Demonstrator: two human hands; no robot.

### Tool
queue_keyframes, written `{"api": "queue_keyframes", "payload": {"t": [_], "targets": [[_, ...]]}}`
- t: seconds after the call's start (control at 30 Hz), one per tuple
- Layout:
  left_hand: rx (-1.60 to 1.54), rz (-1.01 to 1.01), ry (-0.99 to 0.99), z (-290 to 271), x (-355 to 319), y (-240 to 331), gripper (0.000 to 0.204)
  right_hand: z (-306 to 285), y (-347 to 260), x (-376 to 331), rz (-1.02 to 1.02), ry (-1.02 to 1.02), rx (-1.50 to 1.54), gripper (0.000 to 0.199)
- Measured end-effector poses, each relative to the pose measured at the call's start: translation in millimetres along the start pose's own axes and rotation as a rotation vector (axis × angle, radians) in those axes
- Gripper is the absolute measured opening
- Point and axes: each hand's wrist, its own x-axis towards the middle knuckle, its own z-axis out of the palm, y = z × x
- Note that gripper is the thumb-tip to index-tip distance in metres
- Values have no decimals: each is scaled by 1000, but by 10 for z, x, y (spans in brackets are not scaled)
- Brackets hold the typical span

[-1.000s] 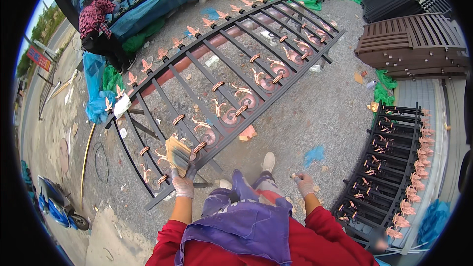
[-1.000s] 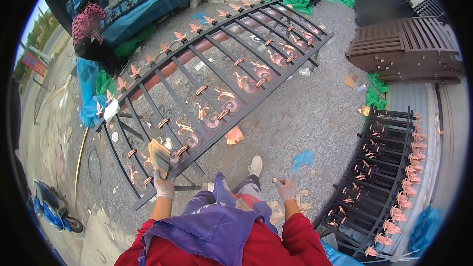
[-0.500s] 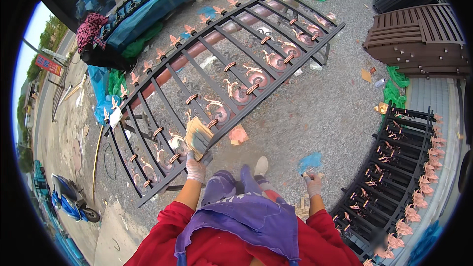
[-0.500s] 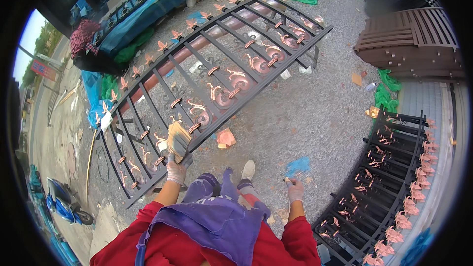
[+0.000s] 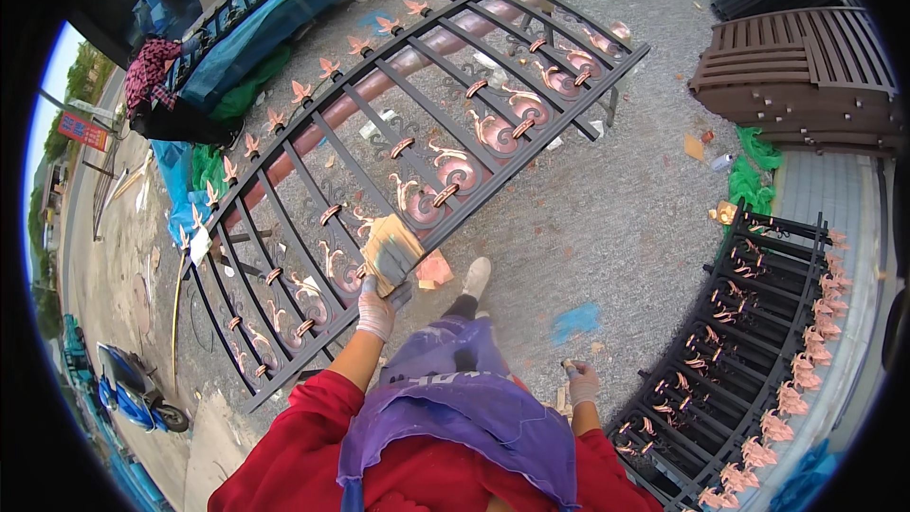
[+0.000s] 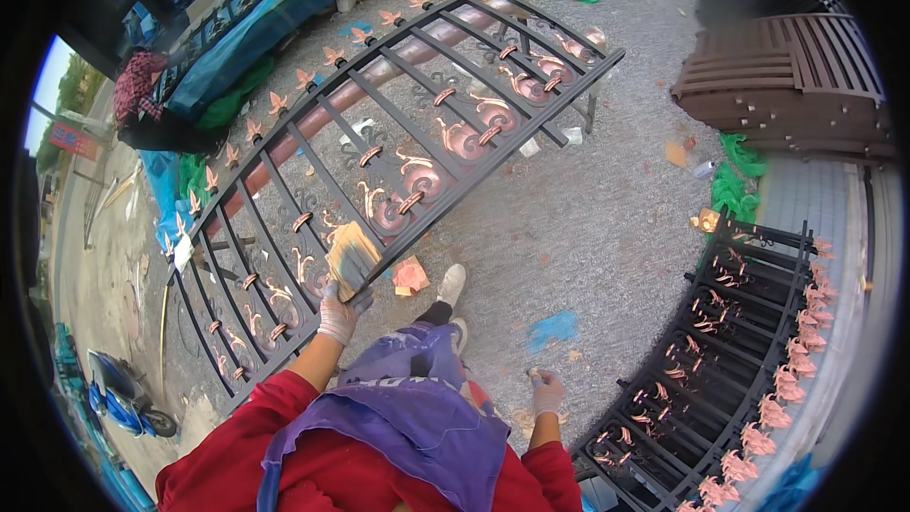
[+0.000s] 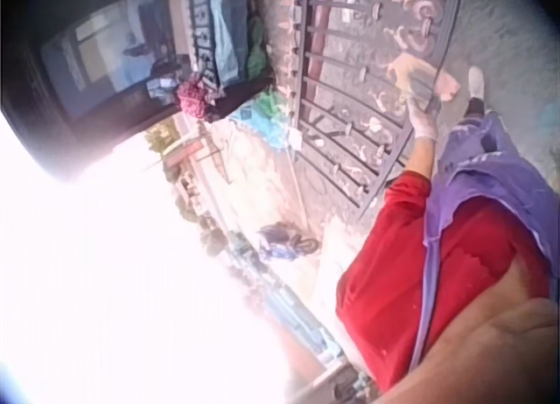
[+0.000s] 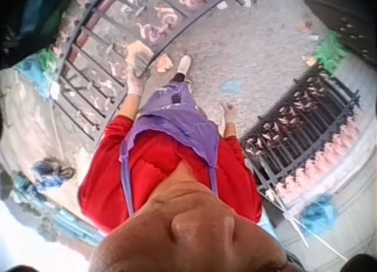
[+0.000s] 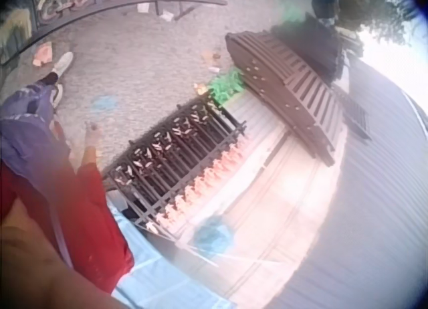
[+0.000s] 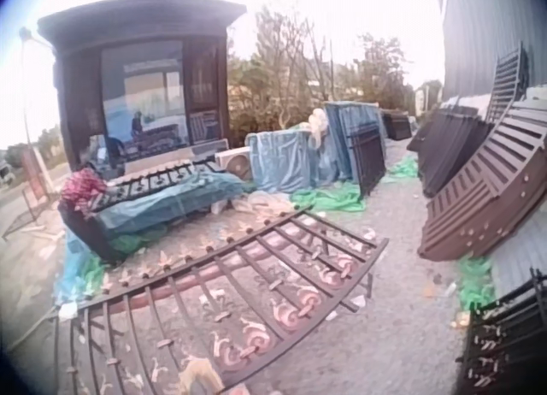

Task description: The person paints decorative metal gate sections with a brush, applying a copper-colored finish to the ornamental details. The person moves along the gate, painting different sections and flipping the gate over to access the other side.

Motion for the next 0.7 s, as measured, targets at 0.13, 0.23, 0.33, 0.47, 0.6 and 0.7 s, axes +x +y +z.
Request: {"api": "queue_keyframes", "payload": {"t": [0.13,0.23,0.33,0.47,0.6,0.7], "targets": [[-7,-41,-100,443,418,-53,54,-154,-167,320,-9,65,17,23],[-48,-47,-110,843,791,-60,47,-297,-523,542,14,70,39,24],[-83,-68,-168,1349,1041,-28,48,-431,-727,862,29,76,70,24],[-52,-106,-193,1838,1274,110,49,-560,-1285,1184,-42,143,127,23],[358,335,-400,1773,1867,59,45,-558,-1815,1481,-64,117,115,25],[-66,-175,-212,2496,1599,332,40,-670,-2135,1504,-50,125,22,27]]}}
